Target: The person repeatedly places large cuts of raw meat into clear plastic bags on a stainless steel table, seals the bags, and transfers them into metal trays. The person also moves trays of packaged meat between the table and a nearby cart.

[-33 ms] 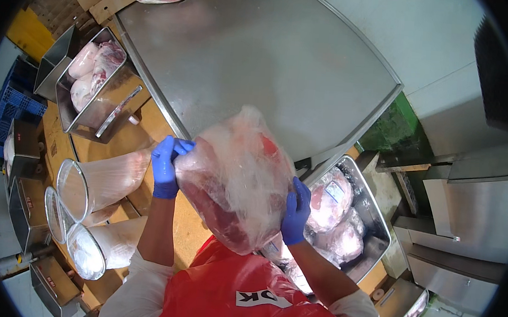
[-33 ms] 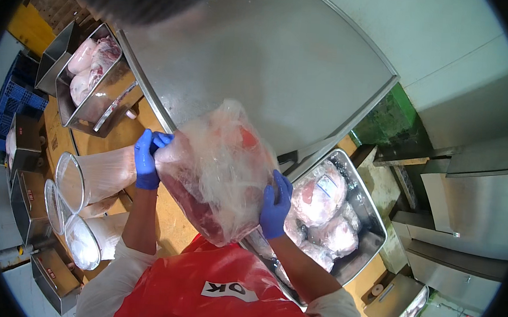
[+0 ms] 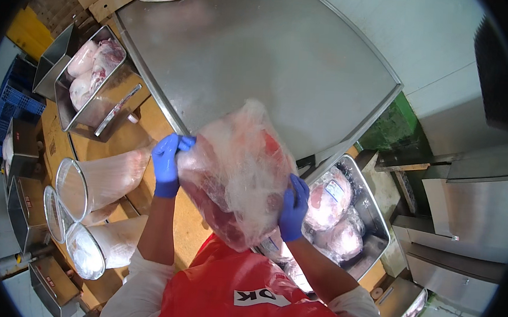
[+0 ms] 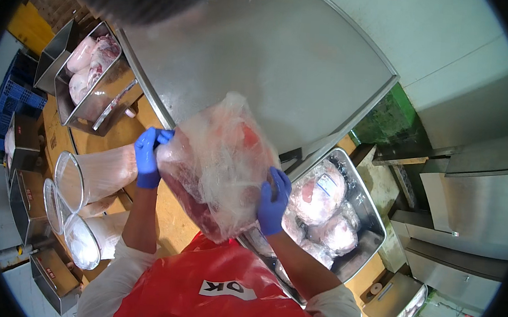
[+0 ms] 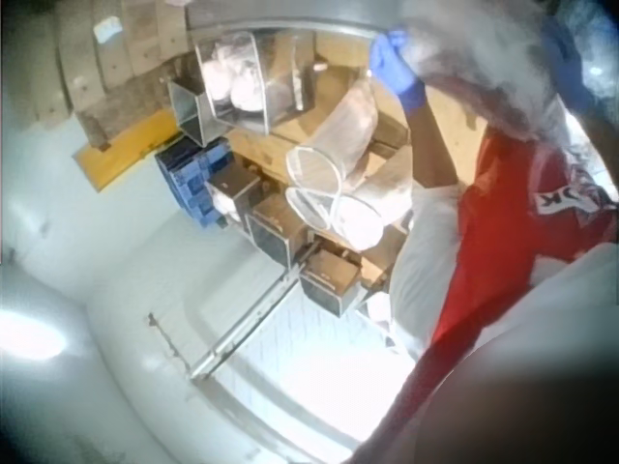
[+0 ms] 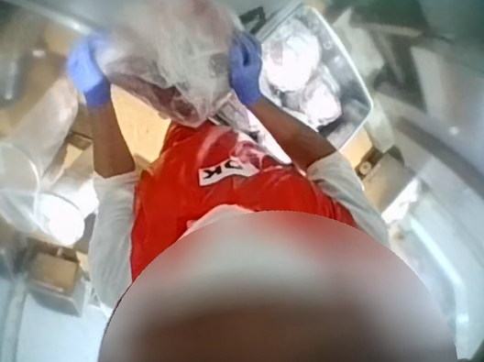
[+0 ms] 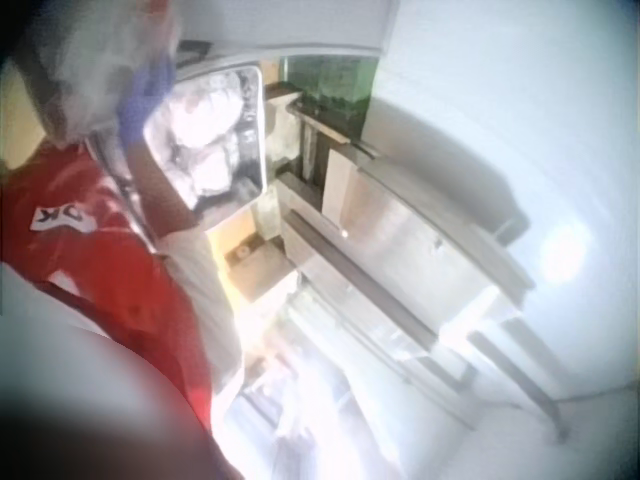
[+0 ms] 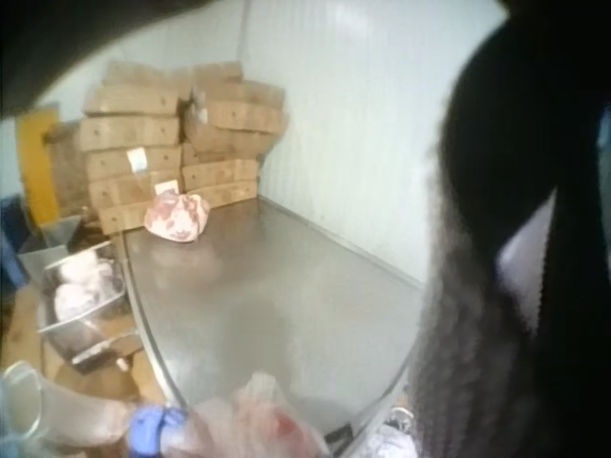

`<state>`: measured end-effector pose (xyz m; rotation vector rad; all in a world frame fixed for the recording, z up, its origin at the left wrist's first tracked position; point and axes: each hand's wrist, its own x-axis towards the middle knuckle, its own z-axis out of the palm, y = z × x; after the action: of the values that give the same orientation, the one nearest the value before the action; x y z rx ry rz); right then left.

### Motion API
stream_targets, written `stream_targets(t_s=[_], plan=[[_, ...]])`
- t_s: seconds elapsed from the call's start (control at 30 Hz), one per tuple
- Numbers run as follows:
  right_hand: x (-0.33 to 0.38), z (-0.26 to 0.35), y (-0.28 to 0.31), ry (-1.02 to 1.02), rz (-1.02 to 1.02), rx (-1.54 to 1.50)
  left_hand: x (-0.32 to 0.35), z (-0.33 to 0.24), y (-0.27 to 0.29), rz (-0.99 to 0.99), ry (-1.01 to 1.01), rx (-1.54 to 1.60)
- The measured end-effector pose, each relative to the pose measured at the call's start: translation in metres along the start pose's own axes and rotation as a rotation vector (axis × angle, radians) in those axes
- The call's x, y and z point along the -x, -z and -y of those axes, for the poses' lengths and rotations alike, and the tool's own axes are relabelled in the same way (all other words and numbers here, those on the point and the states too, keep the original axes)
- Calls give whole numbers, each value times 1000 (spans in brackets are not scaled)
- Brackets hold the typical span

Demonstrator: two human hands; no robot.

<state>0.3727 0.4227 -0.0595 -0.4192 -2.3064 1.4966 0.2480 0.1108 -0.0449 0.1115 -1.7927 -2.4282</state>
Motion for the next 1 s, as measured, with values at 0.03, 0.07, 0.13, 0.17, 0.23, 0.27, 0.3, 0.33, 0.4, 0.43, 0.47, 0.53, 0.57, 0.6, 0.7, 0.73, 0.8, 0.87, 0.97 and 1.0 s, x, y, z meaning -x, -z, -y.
stream_targets(t_s=[0.03,0.07,0.13,0.17,0.23,0.27,0.3,0.33,0.4,0.43,0.47,0.53,0.57,0.6,0.7,0.73,0.8,0.87,0.97,1.0], plan=[[1,-4,-8,51,1,51,-5,6,-1,-60,-19,-21],[0,4,-18,139,-29,130,-12,17,-2,-119,-44,-46],[-20,24,-37,349,-115,290,-30,42,10,-110,-132,-238],[-33,31,-43,468,-110,352,-31,48,5,-122,-173,-395],[-58,44,-56,601,-75,437,-27,54,-9,-138,-250,-715],[-69,49,-61,612,-48,455,-21,52,-12,-42,-316,-759],[-78,51,-67,608,-36,503,-11,47,-21,17,-356,-881],[-85,47,-71,600,-23,548,4,38,-33,75,-399,-1006],[-101,48,-79,580,22,597,18,25,-41,192,-548,-1151],[-106,46,-83,555,57,613,21,22,-42,236,-544,-1226],[-110,44,-85,528,95,631,19,17,-45,283,-535,-1300],[-122,42,-83,514,219,673,21,0,-54,312,-389,-1431],[-124,40,-81,517,280,697,18,-8,-60,341,-350,-1473],[-121,34,-75,553,326,681,15,-15,-64,364,-312,-1511],[-104,29,-56,491,493,572,11,-30,-68,425,-208,-1571],[-87,35,-50,361,580,483,8,-34,-66,433,-173,-1579],[-61,24,-40,442,642,490,2,-29,-63,439,-230,-1638],[-30,22,-41,411,598,510,-4,-22,-56,481,-241,-1600],[-15,44,-58,484,385,482,-20,-9,-35,543,-277,-1495],[-11,55,-65,524,284,469,-28,-5,-29,565,-299,-1435]])
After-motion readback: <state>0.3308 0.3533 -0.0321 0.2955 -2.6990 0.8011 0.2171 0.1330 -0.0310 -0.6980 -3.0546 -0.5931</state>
